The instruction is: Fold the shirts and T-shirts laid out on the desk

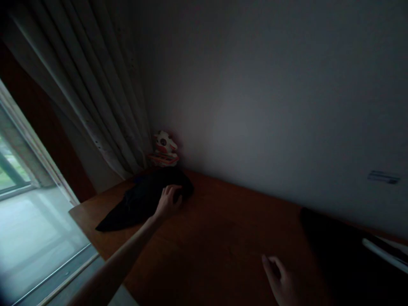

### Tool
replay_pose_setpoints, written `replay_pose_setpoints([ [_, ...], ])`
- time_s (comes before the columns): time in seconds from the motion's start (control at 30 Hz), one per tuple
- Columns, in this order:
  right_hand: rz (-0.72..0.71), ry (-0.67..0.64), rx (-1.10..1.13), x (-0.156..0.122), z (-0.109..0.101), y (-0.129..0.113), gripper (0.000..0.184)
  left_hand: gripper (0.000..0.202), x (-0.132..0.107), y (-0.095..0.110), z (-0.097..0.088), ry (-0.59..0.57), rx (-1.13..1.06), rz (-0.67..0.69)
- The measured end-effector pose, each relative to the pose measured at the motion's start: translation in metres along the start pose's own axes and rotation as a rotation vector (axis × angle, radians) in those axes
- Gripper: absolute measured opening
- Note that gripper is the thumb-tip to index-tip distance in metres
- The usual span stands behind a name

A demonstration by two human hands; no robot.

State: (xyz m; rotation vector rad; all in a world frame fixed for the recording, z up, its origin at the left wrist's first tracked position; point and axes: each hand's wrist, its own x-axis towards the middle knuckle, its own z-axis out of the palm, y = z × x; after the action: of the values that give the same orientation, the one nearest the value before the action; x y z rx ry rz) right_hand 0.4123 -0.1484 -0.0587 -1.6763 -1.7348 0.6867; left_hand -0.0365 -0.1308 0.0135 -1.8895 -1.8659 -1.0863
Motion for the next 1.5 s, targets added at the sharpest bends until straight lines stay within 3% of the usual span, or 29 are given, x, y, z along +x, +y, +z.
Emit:
replay_pose_setpoints([
  [0.1, 0.018, -0.029, -0.006, -0.001, -0.001, -0.006, 0.054, 0.037, 0.042, -0.040, -0.034, -0.003, 0.218, -0.178],
  [0.2, 0.026, -0.048, -0.011, -0.002, -0.001, -0.005, 0.054, 0.056, 0.072, -0.068, -0.052, -0.088, 0.346, -0.391],
  [0.3, 0.053, -0.065, -0.020, -0.001, 0.000, 0.000, 0.057, 0.032, 0.084, -0.081, -0.057, -0.199, 0.312, -0.432],
  [0.4, 0.060, -0.058, -0.029, 0.000, 0.002, 0.003, 0.060, 0.017, 0.088, -0.080, -0.058, -0.183, 0.258, -0.407],
  [0.53, 0.035, -0.048, -0.027, 0.000, 0.002, -0.003, 0.058, 0.024, 0.107, -0.060, -0.060, -0.046, 0.183, -0.400],
  [0.63, 0.008, -0.047, -0.035, 0.001, 0.001, -0.004, 0.056, 0.030, 0.133, -0.029, -0.067, 0.038, 0.100, -0.380],
  [0.73, 0.012, -0.021, -0.056, 0.003, -0.004, 0.004, 0.055, 0.039, 0.155, 0.022, -0.076, 0.123, -0.064, -0.302],
  [0.8, 0.030, 0.017, -0.094, 0.002, -0.010, 0.013, 0.053, 0.042, 0.160, 0.067, -0.079, 0.142, -0.486, -0.141],
  [0.87, -0.010, 0.102, -0.090, 0.000, -0.015, 0.021, 0.049, 0.047, 0.154, 0.117, -0.076, -0.046, -0.879, -0.003],
  [0.97, -0.120, 0.236, -0.025, -0.004, -0.020, 0.023, 0.050, 0.051, 0.128, 0.182, -0.058, -0.364, -1.367, 0.075],
  [1.07, -0.143, 0.262, -0.088, -0.006, -0.023, 0.012, 0.061, 0.053, 0.085, 0.218, -0.031, -0.758, -1.511, 0.136],
  [1.13, -0.154, 0.250, -0.163, -0.007, -0.025, 0.003, 0.061, 0.052, 0.053, 0.221, -0.009, -0.870, -1.404, 0.157],
  [1.2, -0.162, 0.212, -0.147, -0.007, -0.024, -0.004, 0.060, 0.047, 0.022, 0.209, 0.015, -0.829, -1.205, 0.182],
  [1.27, -0.146, 0.180, -0.001, -0.009, -0.017, -0.008, 0.064, 0.037, -0.005, 0.186, 0.040, -0.675, -0.964, 0.201],
  [1.4, -0.121, 0.142, 0.275, -0.011, 0.000, -0.009, 0.076, 0.039, -0.043, 0.134, 0.078, -0.441, -0.641, 0.063],
  [1.5, -0.120, 0.118, 0.266, -0.011, 0.007, -0.012, 0.074, 0.045, -0.056, 0.114, 0.092, -0.337, -0.496, -0.048],
])
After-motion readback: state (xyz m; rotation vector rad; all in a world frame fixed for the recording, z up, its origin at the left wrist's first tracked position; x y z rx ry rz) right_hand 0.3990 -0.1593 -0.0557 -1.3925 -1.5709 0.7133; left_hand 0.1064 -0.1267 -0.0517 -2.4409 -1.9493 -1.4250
